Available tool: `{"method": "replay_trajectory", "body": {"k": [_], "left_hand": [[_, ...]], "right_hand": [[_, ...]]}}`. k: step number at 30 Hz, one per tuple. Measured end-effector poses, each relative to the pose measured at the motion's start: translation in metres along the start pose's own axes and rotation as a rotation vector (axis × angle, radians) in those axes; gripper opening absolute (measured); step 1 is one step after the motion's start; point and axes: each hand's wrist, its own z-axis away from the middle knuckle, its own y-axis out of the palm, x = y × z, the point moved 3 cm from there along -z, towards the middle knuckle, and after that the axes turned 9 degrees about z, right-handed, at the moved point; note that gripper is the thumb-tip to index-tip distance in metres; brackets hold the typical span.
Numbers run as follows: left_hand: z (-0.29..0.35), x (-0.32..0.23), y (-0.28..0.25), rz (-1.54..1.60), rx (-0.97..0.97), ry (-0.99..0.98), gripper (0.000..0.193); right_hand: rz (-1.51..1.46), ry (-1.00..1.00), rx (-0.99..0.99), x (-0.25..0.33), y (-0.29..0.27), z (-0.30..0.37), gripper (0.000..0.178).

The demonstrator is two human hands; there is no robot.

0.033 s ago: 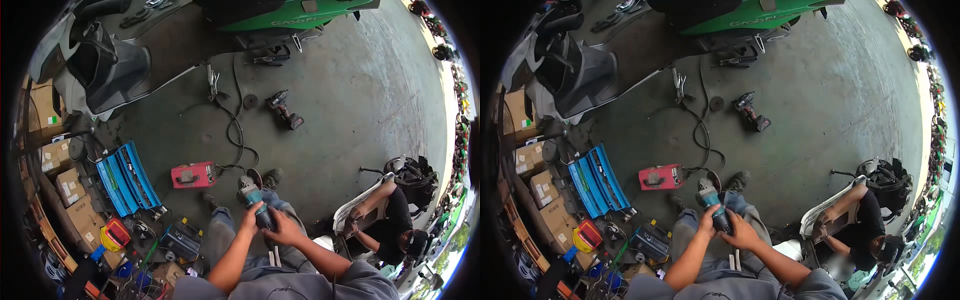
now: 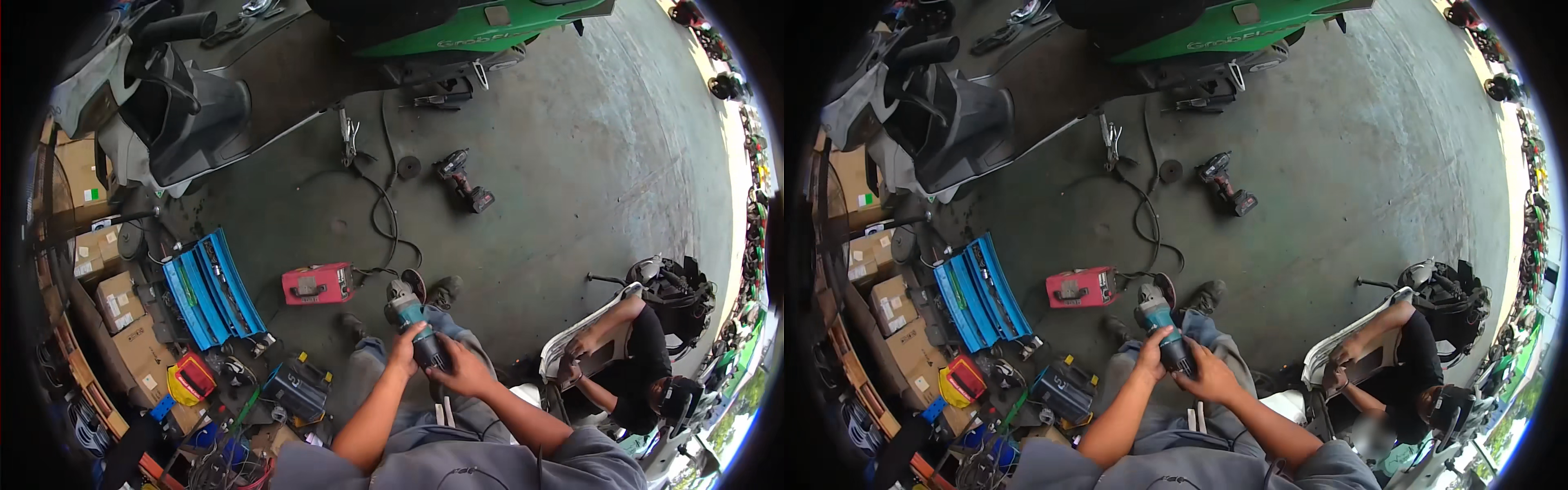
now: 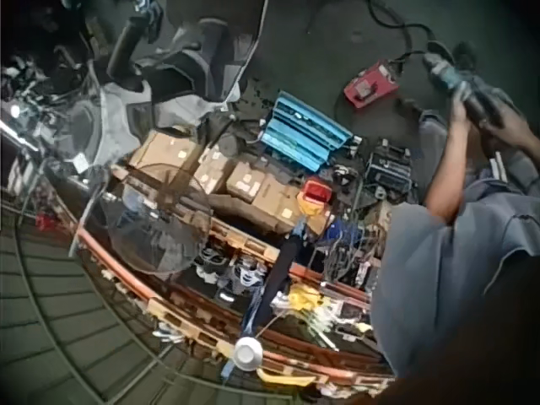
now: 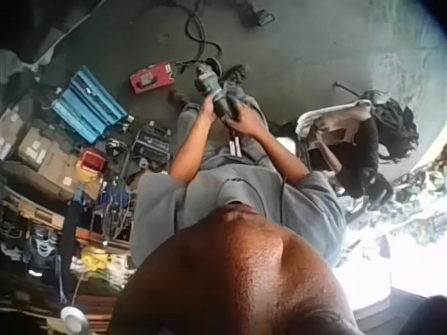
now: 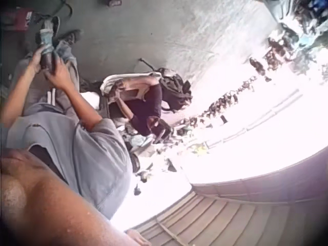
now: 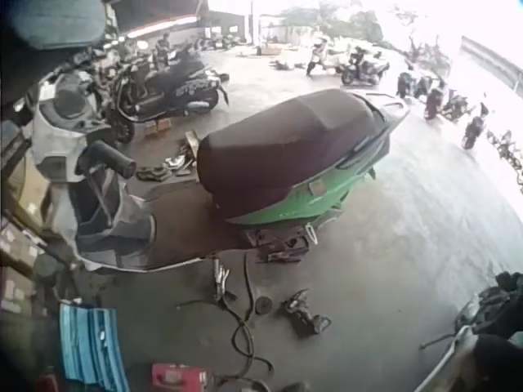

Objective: The person selects a screwdriver from a blue toolbox, then uses the screwdriver and a hammer to adjust a grinding disc on a handheld power tool.

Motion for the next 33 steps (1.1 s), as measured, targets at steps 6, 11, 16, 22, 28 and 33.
{"method": "replay_trajectory", "body": {"k": [6, 11, 16, 22, 28, 33], "left_hand": [[-0.066, -0.055, 0.064, -0.052, 0.082, -0.168, 0.043], [-0.234, -0.123, 0.044, -0.274, -0.107, -0.227, 0.041], [-0.335, -0.117, 0.036, -0.586, -0.384, -0.207, 0.035], [-0.356, -0.127, 0.041, -0.685, -0.499, -0.161, 0.035], [-0.293, -0.114, 0.133, -1.823, -0.689, -0.027, 0.045], [-0.217, -0.089, 0.252, -2.207, -0.328, -0.306, 0.045]], "right_hand": [[-0.394, 0.181, -0.243, -0.043, -0.087, 0.009, 0.039], [-0.526, 0.427, -0.339, -0.13, -0.082, 0.025, 0.03], [-0.562, 0.655, -0.237, -0.21, -0.068, 0.065, 0.028], [-0.463, 0.828, -0.124, -0.238, -0.065, 0.074, 0.027], [-0.394, 0.781, -0.055, -0.226, -0.13, 0.073, 0.029], [-0.31, 0.528, -0.231, -0.243, -0.235, 0.105, 0.022]]}}
